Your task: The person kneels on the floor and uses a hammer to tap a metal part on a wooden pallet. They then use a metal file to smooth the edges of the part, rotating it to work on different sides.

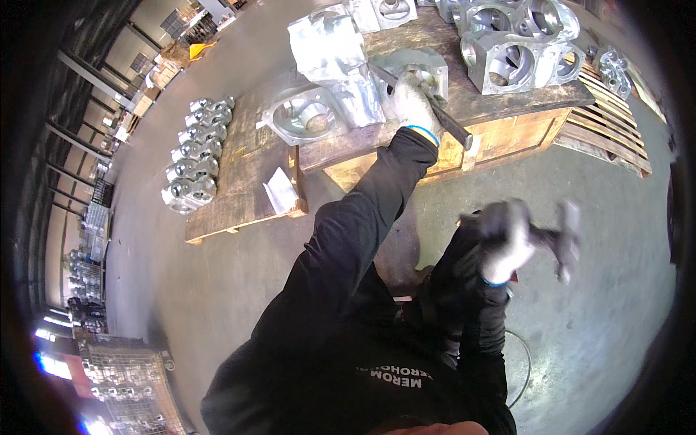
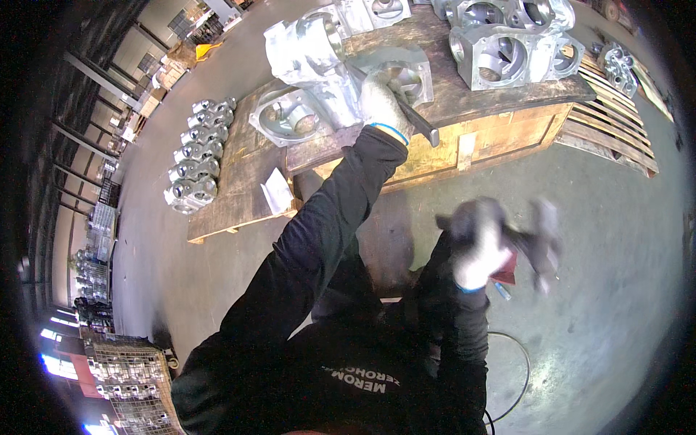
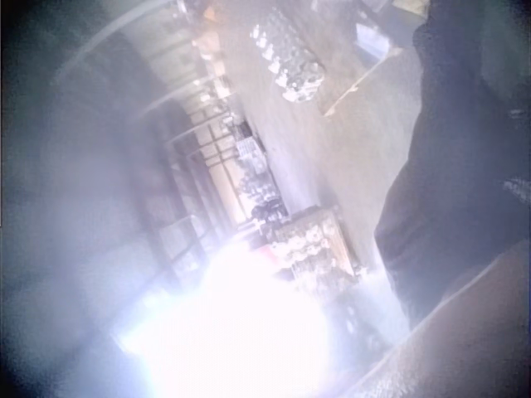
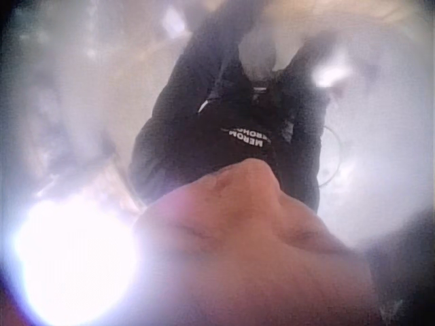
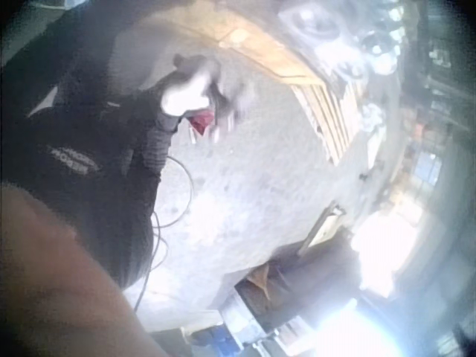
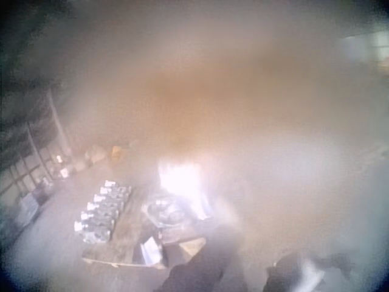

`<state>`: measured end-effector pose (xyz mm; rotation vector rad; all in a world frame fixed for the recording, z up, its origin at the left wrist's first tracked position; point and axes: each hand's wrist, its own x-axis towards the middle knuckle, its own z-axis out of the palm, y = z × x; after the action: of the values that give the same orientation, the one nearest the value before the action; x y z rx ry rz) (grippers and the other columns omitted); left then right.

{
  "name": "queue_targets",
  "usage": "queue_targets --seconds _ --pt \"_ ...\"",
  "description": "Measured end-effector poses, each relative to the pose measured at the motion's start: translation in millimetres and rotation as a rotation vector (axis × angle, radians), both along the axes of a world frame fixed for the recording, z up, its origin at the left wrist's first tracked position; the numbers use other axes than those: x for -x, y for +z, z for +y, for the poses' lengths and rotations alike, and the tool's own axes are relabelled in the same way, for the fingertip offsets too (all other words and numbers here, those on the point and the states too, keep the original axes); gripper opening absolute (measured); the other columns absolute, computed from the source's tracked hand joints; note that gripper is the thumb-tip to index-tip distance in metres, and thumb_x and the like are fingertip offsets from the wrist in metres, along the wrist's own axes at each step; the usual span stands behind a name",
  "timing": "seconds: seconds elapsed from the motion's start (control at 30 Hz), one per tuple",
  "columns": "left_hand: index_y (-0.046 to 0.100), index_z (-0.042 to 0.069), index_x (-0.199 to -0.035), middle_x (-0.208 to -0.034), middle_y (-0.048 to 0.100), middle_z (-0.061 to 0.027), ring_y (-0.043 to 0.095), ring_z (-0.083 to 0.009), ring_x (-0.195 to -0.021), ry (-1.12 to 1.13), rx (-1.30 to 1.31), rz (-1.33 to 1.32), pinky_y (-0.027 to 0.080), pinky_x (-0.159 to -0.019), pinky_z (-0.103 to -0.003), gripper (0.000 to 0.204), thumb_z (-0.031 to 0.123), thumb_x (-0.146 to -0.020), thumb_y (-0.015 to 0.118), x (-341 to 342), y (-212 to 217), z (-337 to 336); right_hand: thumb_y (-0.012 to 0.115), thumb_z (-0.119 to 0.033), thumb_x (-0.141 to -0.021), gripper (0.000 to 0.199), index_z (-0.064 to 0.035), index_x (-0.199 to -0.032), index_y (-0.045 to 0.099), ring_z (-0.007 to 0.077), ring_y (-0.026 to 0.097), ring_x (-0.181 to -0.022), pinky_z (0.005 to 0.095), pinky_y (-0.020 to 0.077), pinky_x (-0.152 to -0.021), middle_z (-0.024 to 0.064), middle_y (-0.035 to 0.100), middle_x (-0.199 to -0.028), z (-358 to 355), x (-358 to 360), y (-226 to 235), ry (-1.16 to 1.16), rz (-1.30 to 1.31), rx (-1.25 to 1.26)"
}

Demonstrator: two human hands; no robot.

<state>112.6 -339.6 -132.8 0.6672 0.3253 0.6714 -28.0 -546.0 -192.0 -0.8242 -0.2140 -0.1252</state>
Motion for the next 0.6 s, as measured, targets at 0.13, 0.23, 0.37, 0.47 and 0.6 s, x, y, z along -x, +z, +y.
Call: queue_targets --seconds 0.13,0.23,0.37,0.47,0.6 --pt "0.056 0.012 -0.088 -0.06 0.045 0.0028 0.044 -0.0122 -0.048 -0.024 -0.001 -0.005 0.041 -0.051 -0.029 0.015 0.024 -0.096 0.054 1 -3 1 0.042 -0.023 -0.103 0.043 -0.0178 -0.062 0.03 0.0133 0.025 -0.055 0.0456 0.0533 -0.076 -0.0036 0.024 -0.057 1 1 36 -0.024 -0.45 -0.415" --pt "0.058 0.012 -0.09 -0.068 0.053 -0.0008 0.051 -0.0174 -0.055 -0.078 -0.061 -0.042 0.044 -0.049 -0.033 0.013 0.024 -0.095 0.054 -1 -7 4 0.056 -0.016 -0.098 0.024 -0.0095 -0.076 0.056 0.0171 0.051 -0.057 0.0414 0.0525 -0.066 0.003 0.054 -0.066 48 -8 24 0.032 0.078 0.3" --pt "0.058 0.013 -0.084 -0.066 0.054 0.0005 0.051 -0.0167 -0.053 -0.081 -0.098 -0.126 0.042 -0.047 -0.033 0.023 0.033 -0.096 0.055 -8 -10 3 0.062 -0.011 -0.094 0.016 -0.004 -0.08 0.058 0.0137 0.045 -0.05 0.0332 0.0379 -0.045 0.0023 0.05 -0.061 38 -2 6 0.018 0.293 0.242" --pt "0.061 0.011 -0.1 -0.069 0.056 -0.0011 0.053 -0.0142 -0.055 -0.066 -0.005 0.003 0.05 -0.056 -0.032 0.021 0.028 -0.101 0.048 -9 -10 3 0.052 -0.021 -0.1 0.039 -0.0139 -0.065 0.038 0.0127 0.031 -0.05 0.0348 0.032 -0.049 -0.0014 0.032 -0.057 -15 2 19 0.006 -0.01 -0.181" --pt "0.059 0.012 -0.088 -0.062 0.046 0.0033 0.048 -0.0123 -0.052 -0.054 -0.095 -0.01 0.047 -0.054 -0.03 0.017 0.024 -0.098 0.051 -4 -12 4 0.043 -0.033 -0.101 0.044 -0.0162 -0.061 0.037 0.0196 0.041 -0.058 0.0673 0.0534 -0.083 0.0027 0.037 -0.058 -9 1 22 -0.042 -0.42 -0.474"
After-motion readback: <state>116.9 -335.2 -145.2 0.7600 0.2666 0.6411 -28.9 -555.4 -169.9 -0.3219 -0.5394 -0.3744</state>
